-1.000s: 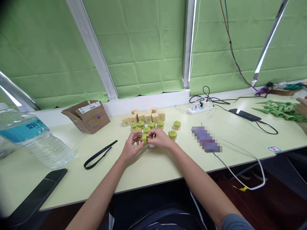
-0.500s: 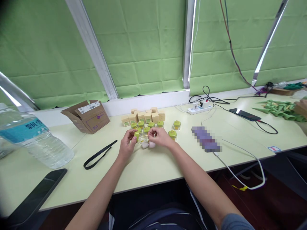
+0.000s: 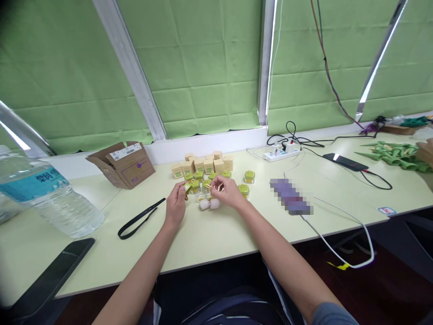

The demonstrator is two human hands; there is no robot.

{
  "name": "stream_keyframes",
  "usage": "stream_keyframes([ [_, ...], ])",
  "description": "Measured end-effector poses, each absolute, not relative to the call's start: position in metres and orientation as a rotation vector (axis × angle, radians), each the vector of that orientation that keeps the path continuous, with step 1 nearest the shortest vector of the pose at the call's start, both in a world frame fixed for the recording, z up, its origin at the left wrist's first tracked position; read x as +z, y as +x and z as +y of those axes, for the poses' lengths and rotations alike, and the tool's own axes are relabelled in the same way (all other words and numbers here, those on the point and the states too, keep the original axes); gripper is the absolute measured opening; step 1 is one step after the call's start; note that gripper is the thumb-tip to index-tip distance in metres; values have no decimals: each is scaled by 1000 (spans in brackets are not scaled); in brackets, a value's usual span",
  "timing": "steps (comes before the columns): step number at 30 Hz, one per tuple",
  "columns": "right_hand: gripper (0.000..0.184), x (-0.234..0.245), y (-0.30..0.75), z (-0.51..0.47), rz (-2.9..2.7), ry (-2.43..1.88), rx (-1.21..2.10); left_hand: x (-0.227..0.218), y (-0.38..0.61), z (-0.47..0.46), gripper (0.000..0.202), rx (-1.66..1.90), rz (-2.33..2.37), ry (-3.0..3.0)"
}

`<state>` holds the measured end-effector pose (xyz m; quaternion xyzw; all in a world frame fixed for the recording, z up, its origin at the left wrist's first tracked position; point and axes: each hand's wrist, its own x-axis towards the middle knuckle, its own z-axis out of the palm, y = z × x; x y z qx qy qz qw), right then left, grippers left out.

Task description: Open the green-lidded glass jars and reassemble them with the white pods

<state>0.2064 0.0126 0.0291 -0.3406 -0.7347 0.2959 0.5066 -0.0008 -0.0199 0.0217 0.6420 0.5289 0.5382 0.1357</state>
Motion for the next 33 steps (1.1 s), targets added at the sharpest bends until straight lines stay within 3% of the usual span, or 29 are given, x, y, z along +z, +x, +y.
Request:
stream_keyframes([
  [8, 8, 29, 206, 12, -1763, -790, 705, 20, 2, -19, 35, 1538, 1567, 1809],
  [15, 7, 30, 211, 14, -1845, -820, 618, 21, 2, -19, 42, 1537, 1610, 1878],
  [23, 23, 26, 216, 19, -1908, -834, 592, 20, 0, -18, 11, 1478, 1675, 2030],
  [33, 13, 22, 222, 26, -2089, -813, 467, 21, 0, -22, 8, 1367, 1639, 2236],
])
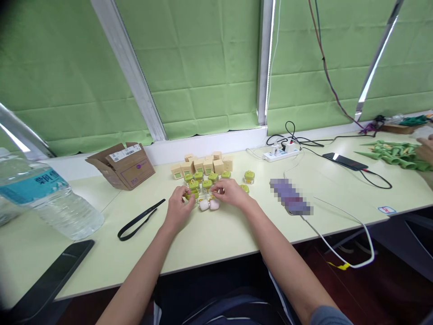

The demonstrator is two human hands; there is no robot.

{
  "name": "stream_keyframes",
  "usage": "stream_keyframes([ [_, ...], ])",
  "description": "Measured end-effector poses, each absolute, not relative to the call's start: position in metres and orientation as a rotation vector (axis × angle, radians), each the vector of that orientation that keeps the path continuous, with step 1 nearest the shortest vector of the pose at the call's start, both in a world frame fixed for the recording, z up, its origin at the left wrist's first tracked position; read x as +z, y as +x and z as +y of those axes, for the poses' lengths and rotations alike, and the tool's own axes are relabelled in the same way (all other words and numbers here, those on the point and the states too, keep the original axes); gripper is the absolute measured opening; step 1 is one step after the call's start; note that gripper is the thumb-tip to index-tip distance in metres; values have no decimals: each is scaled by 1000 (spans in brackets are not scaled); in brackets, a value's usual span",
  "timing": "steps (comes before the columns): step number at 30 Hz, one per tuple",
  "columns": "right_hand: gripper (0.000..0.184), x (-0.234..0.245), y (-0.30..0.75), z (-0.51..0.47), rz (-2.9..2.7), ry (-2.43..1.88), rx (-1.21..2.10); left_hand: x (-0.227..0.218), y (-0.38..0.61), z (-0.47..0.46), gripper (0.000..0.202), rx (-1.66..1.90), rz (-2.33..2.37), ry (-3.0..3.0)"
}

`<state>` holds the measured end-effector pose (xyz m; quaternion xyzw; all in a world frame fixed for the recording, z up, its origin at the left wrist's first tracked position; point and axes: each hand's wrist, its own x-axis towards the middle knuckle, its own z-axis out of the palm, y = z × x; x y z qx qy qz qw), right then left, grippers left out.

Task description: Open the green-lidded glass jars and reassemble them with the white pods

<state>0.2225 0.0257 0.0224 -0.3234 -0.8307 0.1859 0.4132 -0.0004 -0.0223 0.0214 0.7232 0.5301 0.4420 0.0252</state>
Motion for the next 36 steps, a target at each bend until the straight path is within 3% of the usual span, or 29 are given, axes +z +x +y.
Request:
stream_keyframes([
  [6, 16, 30, 229, 19, -2229, -872, 380, 19, -4, -19, 9, 1353, 1770, 2209],
  [24, 13, 36, 239, 14, -2405, -1155, 373, 14, -8, -16, 13, 744, 2128, 2155],
  [36, 14, 38, 241, 14, -2419, -1157, 416, 12, -8, -16, 12, 736, 2114, 2158],
])
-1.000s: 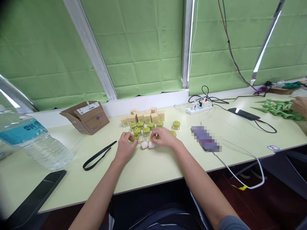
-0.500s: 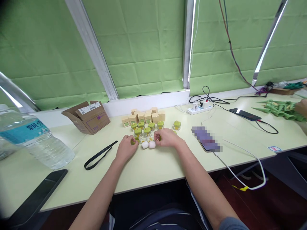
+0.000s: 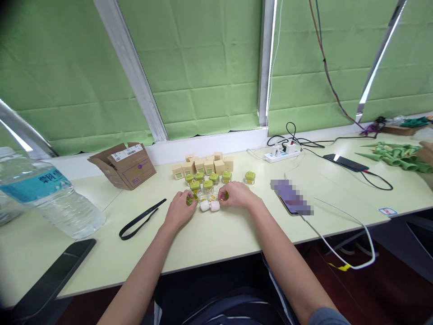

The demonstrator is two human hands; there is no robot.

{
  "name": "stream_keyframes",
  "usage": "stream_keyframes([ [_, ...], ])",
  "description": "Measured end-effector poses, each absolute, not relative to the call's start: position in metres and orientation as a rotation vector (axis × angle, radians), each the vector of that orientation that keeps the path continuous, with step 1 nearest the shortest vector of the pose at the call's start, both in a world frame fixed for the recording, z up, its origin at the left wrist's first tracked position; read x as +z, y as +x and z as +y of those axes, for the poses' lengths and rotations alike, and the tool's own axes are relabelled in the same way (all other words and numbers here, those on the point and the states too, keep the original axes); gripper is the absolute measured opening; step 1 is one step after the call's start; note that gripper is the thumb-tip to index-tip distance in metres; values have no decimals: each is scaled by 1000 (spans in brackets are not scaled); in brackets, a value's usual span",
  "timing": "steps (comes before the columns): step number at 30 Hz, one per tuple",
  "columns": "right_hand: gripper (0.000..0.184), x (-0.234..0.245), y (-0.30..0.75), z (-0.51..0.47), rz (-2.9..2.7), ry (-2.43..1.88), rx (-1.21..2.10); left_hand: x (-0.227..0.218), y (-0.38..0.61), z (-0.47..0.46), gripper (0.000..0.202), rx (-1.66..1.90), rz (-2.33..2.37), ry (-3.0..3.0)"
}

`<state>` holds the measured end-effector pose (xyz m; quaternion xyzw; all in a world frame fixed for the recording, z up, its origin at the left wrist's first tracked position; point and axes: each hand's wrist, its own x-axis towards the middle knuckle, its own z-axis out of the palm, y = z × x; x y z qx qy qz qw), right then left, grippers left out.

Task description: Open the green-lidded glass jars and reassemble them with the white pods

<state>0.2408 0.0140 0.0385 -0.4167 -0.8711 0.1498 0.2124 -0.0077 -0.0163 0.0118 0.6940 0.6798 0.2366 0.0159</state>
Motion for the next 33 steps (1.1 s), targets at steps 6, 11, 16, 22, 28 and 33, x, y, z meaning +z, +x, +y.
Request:
stream_keyframes([
  [6, 11, 38, 241, 14, -2399, -1131, 427, 12, -7, -16, 13, 745, 2105, 2142],
  [11, 13, 36, 240, 17, -2298, -1086, 371, 12, -7, -16, 13, 755, 2095, 2148],
  [16, 28, 32, 229, 16, -2209, -1054, 321, 9, -8, -14, 12, 799, 2062, 2158],
  [22, 35, 29, 212, 9, -2234, -958, 418, 9, -8, -12, 8, 841, 1981, 2168],
  [28, 35, 27, 206, 7, -2247, -895, 490, 12, -7, -14, 7, 866, 1938, 2165],
  [33, 35, 27, 202, 5, -2269, -878, 515, 12, -7, -14, 13, 909, 1929, 2122],
])
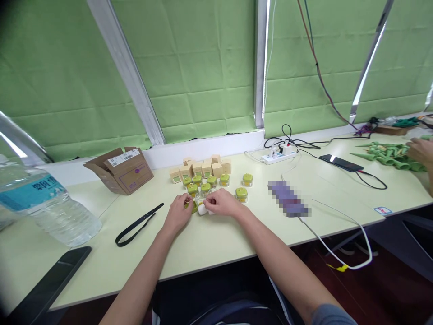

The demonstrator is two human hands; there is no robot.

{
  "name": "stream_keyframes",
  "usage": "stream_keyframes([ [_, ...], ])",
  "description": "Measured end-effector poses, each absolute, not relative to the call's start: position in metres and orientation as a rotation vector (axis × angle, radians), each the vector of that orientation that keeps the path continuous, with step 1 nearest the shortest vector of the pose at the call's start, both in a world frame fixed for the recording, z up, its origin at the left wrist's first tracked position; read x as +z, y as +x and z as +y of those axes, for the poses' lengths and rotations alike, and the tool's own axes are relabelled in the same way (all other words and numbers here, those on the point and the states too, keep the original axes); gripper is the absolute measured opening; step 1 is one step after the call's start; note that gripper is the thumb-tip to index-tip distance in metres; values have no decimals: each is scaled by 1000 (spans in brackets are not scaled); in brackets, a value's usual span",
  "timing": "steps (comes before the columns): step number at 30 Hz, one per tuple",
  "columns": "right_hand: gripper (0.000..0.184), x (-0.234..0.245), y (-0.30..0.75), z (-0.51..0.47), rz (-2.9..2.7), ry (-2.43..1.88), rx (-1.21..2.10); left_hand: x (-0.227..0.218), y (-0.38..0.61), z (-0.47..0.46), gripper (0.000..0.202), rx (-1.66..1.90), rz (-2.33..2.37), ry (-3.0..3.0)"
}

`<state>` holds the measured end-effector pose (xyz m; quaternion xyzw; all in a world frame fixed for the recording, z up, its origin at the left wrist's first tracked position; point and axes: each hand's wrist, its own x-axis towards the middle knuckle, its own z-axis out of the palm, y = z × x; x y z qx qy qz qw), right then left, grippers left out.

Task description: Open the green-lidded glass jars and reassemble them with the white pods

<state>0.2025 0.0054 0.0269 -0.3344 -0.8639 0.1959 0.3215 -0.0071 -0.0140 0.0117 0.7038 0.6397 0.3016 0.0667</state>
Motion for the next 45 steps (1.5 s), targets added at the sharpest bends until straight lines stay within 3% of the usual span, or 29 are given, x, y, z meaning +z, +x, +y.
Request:
stream_keyframes([
  [11, 37, 25, 200, 6, -2264, -862, 532, 14, -8, -8, 13, 1152, 1838, 2000],
  [22, 31, 29, 200, 4, -2237, -836, 569, 27, -21, 32, 43, 1046, 1848, 2046],
  [29, 33, 30, 201, 4, -2243, -836, 559, 20, -26, 49, 41, 1052, 1756, 1988],
  [35, 37, 28, 200, 3, -2257, -863, 573, 4, -42, 39, 52, 1172, 1608, 1841],
  [45, 35, 23, 200, 7, -2227, -879, 552, 13, -32, 27, 46, 1322, 1645, 1762],
])
